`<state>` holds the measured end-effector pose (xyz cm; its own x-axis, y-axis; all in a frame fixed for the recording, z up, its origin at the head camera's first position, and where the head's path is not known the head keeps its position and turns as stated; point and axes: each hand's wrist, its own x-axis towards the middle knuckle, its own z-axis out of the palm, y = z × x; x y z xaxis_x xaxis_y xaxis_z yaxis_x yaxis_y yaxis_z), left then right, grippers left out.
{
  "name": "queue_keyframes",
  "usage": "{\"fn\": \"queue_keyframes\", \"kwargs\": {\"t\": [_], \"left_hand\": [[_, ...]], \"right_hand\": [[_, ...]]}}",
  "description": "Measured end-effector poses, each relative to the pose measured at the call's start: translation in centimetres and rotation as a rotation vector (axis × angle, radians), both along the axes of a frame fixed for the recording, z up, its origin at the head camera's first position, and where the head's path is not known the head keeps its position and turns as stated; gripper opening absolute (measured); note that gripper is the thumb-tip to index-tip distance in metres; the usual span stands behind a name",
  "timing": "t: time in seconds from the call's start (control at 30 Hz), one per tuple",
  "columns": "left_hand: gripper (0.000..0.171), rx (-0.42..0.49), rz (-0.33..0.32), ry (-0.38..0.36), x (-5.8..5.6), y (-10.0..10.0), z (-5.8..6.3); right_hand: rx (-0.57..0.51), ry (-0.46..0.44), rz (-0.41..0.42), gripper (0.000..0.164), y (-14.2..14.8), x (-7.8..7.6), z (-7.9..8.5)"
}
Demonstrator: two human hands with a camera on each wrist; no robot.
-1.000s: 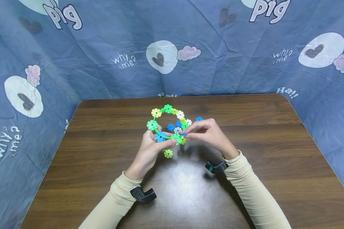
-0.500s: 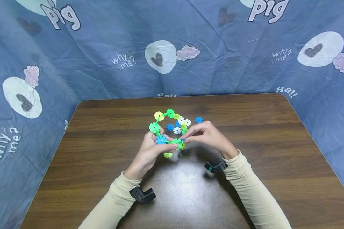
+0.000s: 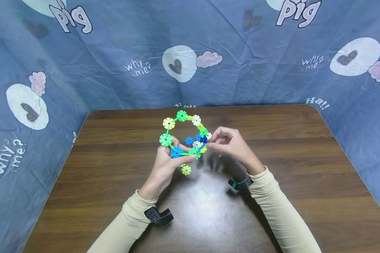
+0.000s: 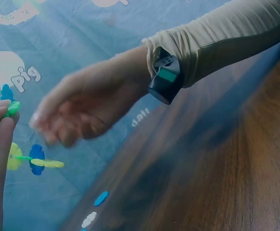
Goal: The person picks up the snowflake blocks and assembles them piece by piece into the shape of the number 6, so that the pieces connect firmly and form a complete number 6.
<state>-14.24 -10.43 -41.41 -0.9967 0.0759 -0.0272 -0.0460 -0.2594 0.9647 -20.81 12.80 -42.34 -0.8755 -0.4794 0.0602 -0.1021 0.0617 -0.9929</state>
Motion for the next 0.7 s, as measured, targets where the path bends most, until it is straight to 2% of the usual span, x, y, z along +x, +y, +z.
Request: {"fn": "queue_keyframes", "kwargs": {"t": [0.13, 0.2, 0.33, 0.43, 0.53, 0.63, 0.7], "left_hand": [[0.052, -0.047, 0.011, 0.065, 0.1, 0.2, 0.1], [0.053, -0.062, 0.009, 0.094, 0.1, 0.2, 0.1], [0.055, -0.067, -0.008, 0.132, 0.2, 0.3, 0.1], [0.054, -0.072, -0.023, 0.147, 0.2, 0.4, 0.1], [0.054, -0.082, -0.028, 0.164, 0.1, 0.4, -0.1], [0.053, -0.098, -0.02, 0.172, 0.0, 0.4, -0.2], [0.053, -0.114, -0.008, 0.164, 0.0, 0.4, -0.3]], "right_hand": [[0.1, -0.128, 0.087, 0.023, -0.4, -0.2, -0.8], [0.108, -0.156, 0.09, 0.024, -0.7, -0.2, -1.0], [0.05, -0.19, 0.046, 0.026, -0.9, -0.3, -1.3], [-0.009, -0.218, 0.067, 0.029, -0.7, -0.3, -1.2], [-0.076, -0.225, 0.082, 0.025, -0.1, -0.4, -0.9], [-0.141, -0.219, 0.036, 0.018, 0.6, -0.5, -0.3], [-0.172, -0.22, 0.004, 0.02, 1.0, -0.6, 0.0]]}}
